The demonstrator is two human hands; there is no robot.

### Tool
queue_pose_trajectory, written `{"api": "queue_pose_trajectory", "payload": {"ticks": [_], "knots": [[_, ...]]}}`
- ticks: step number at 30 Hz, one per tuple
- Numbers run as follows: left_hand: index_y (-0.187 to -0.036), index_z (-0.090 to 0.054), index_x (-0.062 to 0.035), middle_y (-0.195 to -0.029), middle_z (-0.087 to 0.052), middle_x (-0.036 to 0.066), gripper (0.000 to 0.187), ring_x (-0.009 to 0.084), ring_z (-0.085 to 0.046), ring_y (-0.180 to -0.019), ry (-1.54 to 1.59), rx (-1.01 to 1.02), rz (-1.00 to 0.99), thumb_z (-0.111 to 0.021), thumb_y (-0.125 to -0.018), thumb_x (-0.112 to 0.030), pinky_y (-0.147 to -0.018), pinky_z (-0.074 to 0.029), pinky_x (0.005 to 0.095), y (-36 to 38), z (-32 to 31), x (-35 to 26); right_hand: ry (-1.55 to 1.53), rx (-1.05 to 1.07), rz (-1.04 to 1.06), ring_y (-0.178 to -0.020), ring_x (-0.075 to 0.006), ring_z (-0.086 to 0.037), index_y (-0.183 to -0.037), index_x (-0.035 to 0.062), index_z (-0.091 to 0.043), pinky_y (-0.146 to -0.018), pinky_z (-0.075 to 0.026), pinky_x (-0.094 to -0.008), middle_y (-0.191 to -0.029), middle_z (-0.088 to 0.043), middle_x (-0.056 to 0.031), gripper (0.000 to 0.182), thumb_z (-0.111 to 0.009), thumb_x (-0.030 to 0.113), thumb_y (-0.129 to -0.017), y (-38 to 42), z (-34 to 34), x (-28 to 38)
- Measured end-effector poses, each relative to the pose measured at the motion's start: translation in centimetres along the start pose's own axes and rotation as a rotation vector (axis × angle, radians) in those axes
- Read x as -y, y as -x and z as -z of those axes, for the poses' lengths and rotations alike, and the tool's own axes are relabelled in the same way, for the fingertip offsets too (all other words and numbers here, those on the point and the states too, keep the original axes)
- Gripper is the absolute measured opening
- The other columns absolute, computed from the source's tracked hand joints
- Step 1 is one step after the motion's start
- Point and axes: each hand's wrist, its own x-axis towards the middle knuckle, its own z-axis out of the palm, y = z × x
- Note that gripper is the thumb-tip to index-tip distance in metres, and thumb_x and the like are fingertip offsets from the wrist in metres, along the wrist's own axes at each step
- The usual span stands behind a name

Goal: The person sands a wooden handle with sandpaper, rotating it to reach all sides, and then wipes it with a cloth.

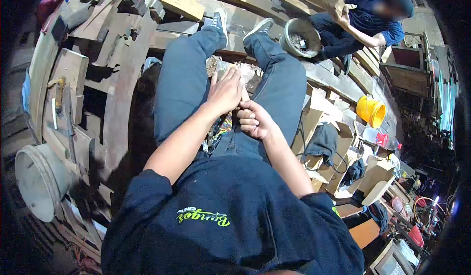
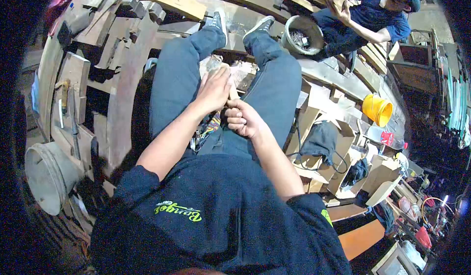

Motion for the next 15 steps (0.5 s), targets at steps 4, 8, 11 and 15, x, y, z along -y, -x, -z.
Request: {"api": "queue_pose_trajectory", "payload": {"ticks": [4,8,11,15], "knots": [[-0.138,-0.046,0.0008,-0.144,-0.047,0.020,0.047,0.0333,-0.039,-0.139,0.089,0.121,0.045,-0.042,-0.101,-0.028,-0.115,-0.023,0.0545,0.3,0.5,-0.5,0.021,-0.095,0.034,-0.033,-0.0054,-0.032,-0.068,0.0123,-0.045,-0.032,-0.028,-0.0216,-0.047,-0.039,0.0067,0.034,-0.045,0.025,-0.100,0.3,0.0,-0.1],[-0.133,-0.048,0.0019,-0.143,-0.048,0.019,0.045,0.0335,-0.041,-0.136,0.076,0.062,0.029,-0.041,-0.101,-0.028,-0.113,-0.025,0.0558,0.0,0.1,0.5,0.036,-0.088,0.025,-0.033,-0.0048,-0.032,-0.073,0.0122,-0.046,-0.032,-0.029,-0.0215,-0.048,-0.039,0.0069,0.029,-0.044,0.022,-0.101,0.3,-0.9,0.0],[-0.134,-0.047,0.0007,-0.142,-0.048,0.021,0.044,0.0342,-0.042,-0.136,0.094,0.040,0.075,-0.042,-0.100,-0.027,-0.113,-0.025,0.0561,-0.3,-0.2,0.1,0.019,-0.051,0.009,-0.033,-0.0050,-0.032,-0.073,0.0121,-0.045,-0.032,-0.028,-0.0212,-0.048,-0.038,0.0071,0.029,-0.044,0.022,-0.100,0.2,-0.1,0.0],[-0.134,-0.049,0.0003,-0.143,-0.048,0.021,0.044,0.0333,-0.042,-0.136,0.086,0.132,0.011,-0.042,-0.100,-0.027,-0.114,-0.023,0.0562,0.7,1.0,-0.9,0.010,-0.122,0.020,-0.032,-0.0053,-0.032,-0.074,0.0119,-0.045,-0.032,-0.028,-0.0219,-0.050,-0.040,0.0059,0.028,-0.045,0.022,-0.100,0.2,0.2,0.1]]}}
